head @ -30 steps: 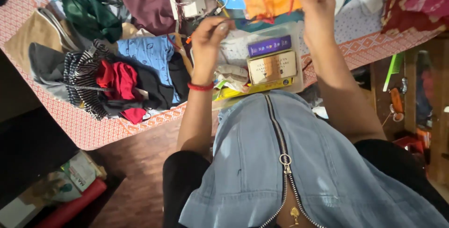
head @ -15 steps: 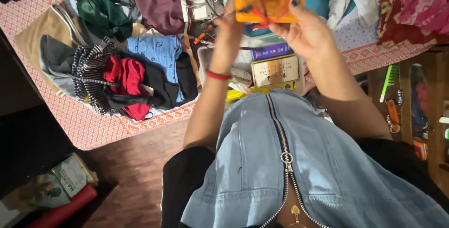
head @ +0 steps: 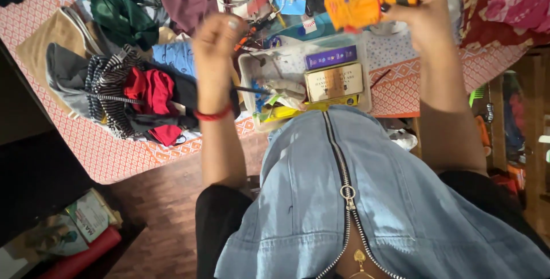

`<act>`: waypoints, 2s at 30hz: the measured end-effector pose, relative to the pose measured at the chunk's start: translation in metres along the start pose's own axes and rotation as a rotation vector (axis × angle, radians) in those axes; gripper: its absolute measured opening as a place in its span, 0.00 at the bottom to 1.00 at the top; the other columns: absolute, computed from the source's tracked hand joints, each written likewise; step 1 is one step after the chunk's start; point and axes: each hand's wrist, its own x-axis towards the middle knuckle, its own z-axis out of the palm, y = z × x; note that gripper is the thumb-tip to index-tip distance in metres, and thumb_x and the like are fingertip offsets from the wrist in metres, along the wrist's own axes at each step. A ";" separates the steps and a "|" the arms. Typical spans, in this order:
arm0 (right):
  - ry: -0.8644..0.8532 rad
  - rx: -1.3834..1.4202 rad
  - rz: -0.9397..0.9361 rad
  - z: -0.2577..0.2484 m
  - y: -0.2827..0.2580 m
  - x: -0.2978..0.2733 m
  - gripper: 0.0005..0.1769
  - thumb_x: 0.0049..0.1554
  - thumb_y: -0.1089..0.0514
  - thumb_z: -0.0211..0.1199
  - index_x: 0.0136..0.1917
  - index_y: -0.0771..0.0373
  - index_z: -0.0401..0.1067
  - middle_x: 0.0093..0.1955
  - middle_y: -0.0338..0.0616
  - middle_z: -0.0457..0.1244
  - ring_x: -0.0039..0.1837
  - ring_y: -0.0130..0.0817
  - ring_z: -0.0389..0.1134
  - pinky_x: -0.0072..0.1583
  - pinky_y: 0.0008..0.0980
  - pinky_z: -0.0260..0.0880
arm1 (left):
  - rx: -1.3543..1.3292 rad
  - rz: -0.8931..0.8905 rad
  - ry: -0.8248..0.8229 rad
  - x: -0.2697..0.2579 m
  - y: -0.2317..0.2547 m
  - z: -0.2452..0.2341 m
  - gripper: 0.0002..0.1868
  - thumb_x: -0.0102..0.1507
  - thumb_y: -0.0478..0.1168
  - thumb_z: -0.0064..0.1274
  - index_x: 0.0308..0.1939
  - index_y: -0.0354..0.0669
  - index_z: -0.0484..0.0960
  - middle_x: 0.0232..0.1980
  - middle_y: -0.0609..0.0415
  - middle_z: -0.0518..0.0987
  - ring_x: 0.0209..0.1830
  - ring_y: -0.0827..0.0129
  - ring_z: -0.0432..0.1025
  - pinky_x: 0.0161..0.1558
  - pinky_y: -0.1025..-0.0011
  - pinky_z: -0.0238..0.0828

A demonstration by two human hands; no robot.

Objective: The person organizes various small items into a clear plastic storage box. They place a yellow cable, a measuring tape, a small box, a power bank, a remote control, and a white cable into the box, then close the lid.

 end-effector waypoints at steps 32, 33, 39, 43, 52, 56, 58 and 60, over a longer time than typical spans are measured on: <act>0.147 0.074 -0.302 0.045 0.012 -0.014 0.29 0.70 0.70 0.68 0.72 0.59 0.52 0.61 0.37 0.57 0.61 0.25 0.61 0.64 0.26 0.64 | -0.812 -0.168 -0.330 0.004 -0.099 0.211 0.29 0.69 0.30 0.58 0.72 0.44 0.63 0.50 0.46 0.81 0.55 0.60 0.76 0.62 0.57 0.72; 0.152 0.076 -0.303 0.048 0.008 -0.012 0.29 0.70 0.70 0.68 0.72 0.59 0.52 0.61 0.37 0.57 0.61 0.25 0.61 0.64 0.26 0.64 | -0.809 -0.169 -0.334 0.006 -0.099 0.211 0.29 0.69 0.30 0.58 0.72 0.44 0.63 0.50 0.46 0.81 0.55 0.60 0.76 0.62 0.57 0.72; 0.160 0.386 -0.182 0.066 -0.015 -0.008 0.33 0.68 0.71 0.68 0.73 0.60 0.48 0.67 0.42 0.58 0.68 0.30 0.62 0.70 0.31 0.66 | -0.221 -0.059 -0.192 0.012 -0.097 0.210 0.22 0.67 0.34 0.58 0.62 0.47 0.68 0.39 0.51 0.82 0.37 0.57 0.80 0.41 0.60 0.78; 0.192 0.083 -0.273 0.058 0.004 -0.009 0.29 0.69 0.74 0.64 0.75 0.61 0.54 0.68 0.44 0.60 0.69 0.31 0.63 0.71 0.31 0.65 | 0.552 0.248 -0.152 0.011 -0.059 0.197 0.08 0.65 0.40 0.58 0.39 0.41 0.77 0.37 0.45 0.82 0.39 0.49 0.78 0.44 0.57 0.74; 0.000 -0.506 -0.215 0.051 0.000 -0.011 0.24 0.60 0.75 0.67 0.67 0.66 0.68 0.59 0.45 0.67 0.62 0.30 0.68 0.62 0.32 0.71 | 0.880 0.348 -0.463 0.041 0.008 0.165 0.16 0.66 0.45 0.56 0.48 0.37 0.74 0.40 0.42 0.80 0.38 0.46 0.78 0.37 0.54 0.73; -0.154 0.022 0.098 0.050 0.005 -0.006 0.29 0.58 0.73 0.69 0.68 0.62 0.61 0.56 0.42 0.65 0.57 0.26 0.68 0.56 0.27 0.71 | 0.829 0.628 -0.448 0.071 0.034 0.153 0.12 0.62 0.41 0.59 0.47 0.43 0.77 0.41 0.47 0.81 0.41 0.50 0.78 0.39 0.56 0.74; -0.195 0.067 0.114 0.049 -0.002 -0.010 0.33 0.57 0.73 0.68 0.70 0.61 0.58 0.57 0.41 0.65 0.58 0.26 0.68 0.57 0.27 0.72 | 0.798 0.633 -0.468 0.078 0.034 0.144 0.11 0.63 0.41 0.59 0.46 0.43 0.78 0.41 0.48 0.81 0.41 0.51 0.78 0.38 0.56 0.74; -0.236 0.111 0.124 0.041 -0.006 -0.010 0.36 0.57 0.73 0.67 0.73 0.60 0.55 0.58 0.41 0.65 0.59 0.27 0.68 0.58 0.26 0.72 | 0.767 0.642 -0.486 0.088 0.034 0.137 0.10 0.63 0.41 0.60 0.45 0.43 0.79 0.41 0.49 0.81 0.41 0.51 0.78 0.37 0.57 0.73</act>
